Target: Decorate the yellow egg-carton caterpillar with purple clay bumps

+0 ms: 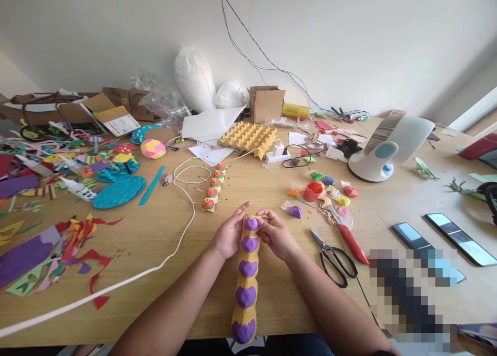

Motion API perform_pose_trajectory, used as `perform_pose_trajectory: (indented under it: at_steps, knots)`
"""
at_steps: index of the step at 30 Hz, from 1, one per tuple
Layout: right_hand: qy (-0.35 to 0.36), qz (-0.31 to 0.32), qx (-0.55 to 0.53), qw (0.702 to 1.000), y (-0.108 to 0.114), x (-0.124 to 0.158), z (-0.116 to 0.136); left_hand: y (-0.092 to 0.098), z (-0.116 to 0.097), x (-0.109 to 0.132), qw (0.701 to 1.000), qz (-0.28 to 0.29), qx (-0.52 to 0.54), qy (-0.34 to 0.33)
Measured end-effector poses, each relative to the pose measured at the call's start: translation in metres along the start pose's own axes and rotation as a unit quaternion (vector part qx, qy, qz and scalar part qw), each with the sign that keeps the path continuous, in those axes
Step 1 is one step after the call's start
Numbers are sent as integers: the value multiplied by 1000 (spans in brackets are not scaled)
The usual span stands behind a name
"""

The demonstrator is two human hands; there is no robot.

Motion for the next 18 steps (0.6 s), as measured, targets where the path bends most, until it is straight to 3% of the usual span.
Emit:
perform_pose_trajectory:
  at_steps: [18]
  knots:
    - [-9,-8,-5,1000,2,-3,-7,2,0,-4,999,-18,-37,-35]
Point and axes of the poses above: each hand's wrist, its own x-axis away from the middle knuckle, its own y-axis out of the back of the hand, z = x × y, the point moved 5 cm from there along -x, towards the middle knuckle, and after that the axes turned 14 degrees about x, right-handed, at the moved point
